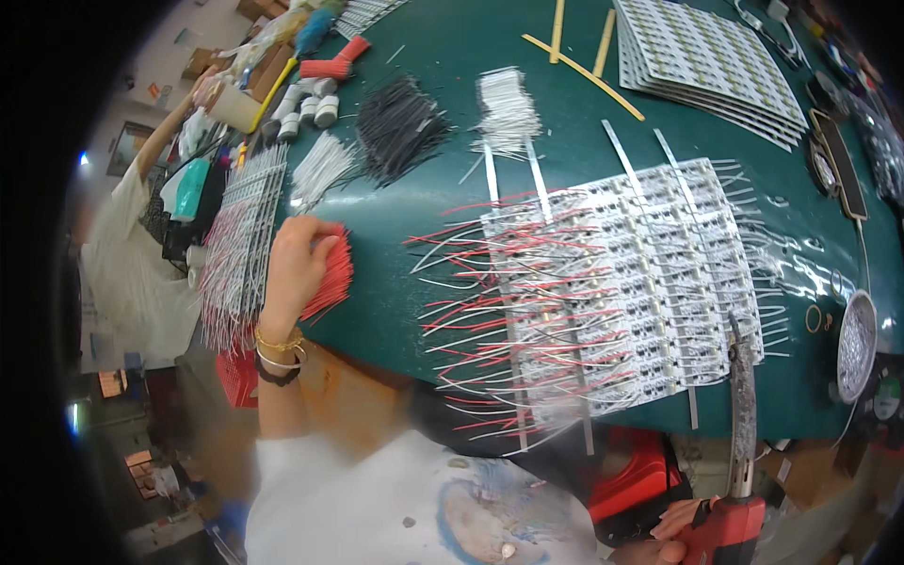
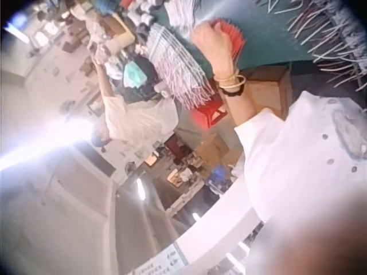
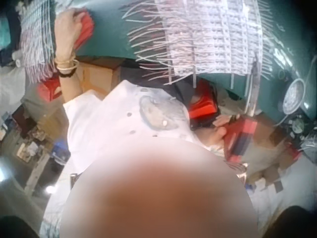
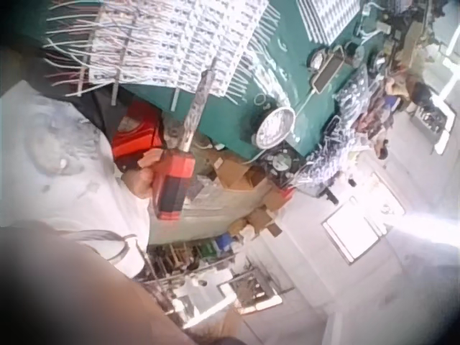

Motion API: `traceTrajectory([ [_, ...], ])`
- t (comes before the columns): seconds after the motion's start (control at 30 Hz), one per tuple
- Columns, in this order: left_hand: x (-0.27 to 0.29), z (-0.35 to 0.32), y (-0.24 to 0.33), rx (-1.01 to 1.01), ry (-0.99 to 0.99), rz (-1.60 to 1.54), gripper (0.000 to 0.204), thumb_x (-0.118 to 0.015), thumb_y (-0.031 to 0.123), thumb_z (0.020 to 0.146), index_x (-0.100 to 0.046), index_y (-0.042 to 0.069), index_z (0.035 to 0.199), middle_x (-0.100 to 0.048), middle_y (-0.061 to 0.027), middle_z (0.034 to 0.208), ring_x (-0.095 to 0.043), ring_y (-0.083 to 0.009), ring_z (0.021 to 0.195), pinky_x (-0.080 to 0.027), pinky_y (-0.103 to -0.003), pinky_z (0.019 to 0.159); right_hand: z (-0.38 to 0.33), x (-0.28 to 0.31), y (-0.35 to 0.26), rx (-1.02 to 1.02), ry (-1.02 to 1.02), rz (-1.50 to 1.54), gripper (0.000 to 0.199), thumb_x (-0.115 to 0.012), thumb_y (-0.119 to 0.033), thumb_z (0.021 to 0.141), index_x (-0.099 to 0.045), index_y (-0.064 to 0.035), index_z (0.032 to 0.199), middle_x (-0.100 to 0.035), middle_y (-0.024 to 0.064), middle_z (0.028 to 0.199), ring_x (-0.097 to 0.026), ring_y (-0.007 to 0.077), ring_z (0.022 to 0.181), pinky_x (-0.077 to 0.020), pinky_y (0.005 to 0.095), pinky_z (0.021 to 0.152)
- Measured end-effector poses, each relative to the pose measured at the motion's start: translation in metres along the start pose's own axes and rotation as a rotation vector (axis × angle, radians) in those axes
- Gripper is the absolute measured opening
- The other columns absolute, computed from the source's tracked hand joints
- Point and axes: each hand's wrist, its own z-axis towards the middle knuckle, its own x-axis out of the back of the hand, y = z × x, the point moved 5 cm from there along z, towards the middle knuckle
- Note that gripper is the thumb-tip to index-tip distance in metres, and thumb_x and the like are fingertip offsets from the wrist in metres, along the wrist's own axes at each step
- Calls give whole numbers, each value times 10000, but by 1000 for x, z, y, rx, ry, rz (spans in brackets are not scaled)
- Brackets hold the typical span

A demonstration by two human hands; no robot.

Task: The person solders red wires and white wires onto strips of LEDs on a workbench using a soldering iron and solder wire.

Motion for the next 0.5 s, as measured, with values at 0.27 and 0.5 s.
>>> traceTrajectory([
  [0.27,7,-13,-7,48,-27,-136,138,-625,-10,762,-594,5,896,-595,-135,822,-549,-311,842,-438,-388,774,5,-27,-3,-28,-33,16,741,-585,-465,869,-364,109,1283,-442,8,526,-384,95,408,-351,246,448],
  [0.5,1,-17,-13,90,-89,-242,134,-620,-15,773,-567,-6,896,-578,-141,827,-540,-311,834,-433,-384,744,12,-36,-1,-66,-50,37,733,-585,-457,873,-363,110,1282,-441,7,525,-383,95,406,-352,246,447],
])
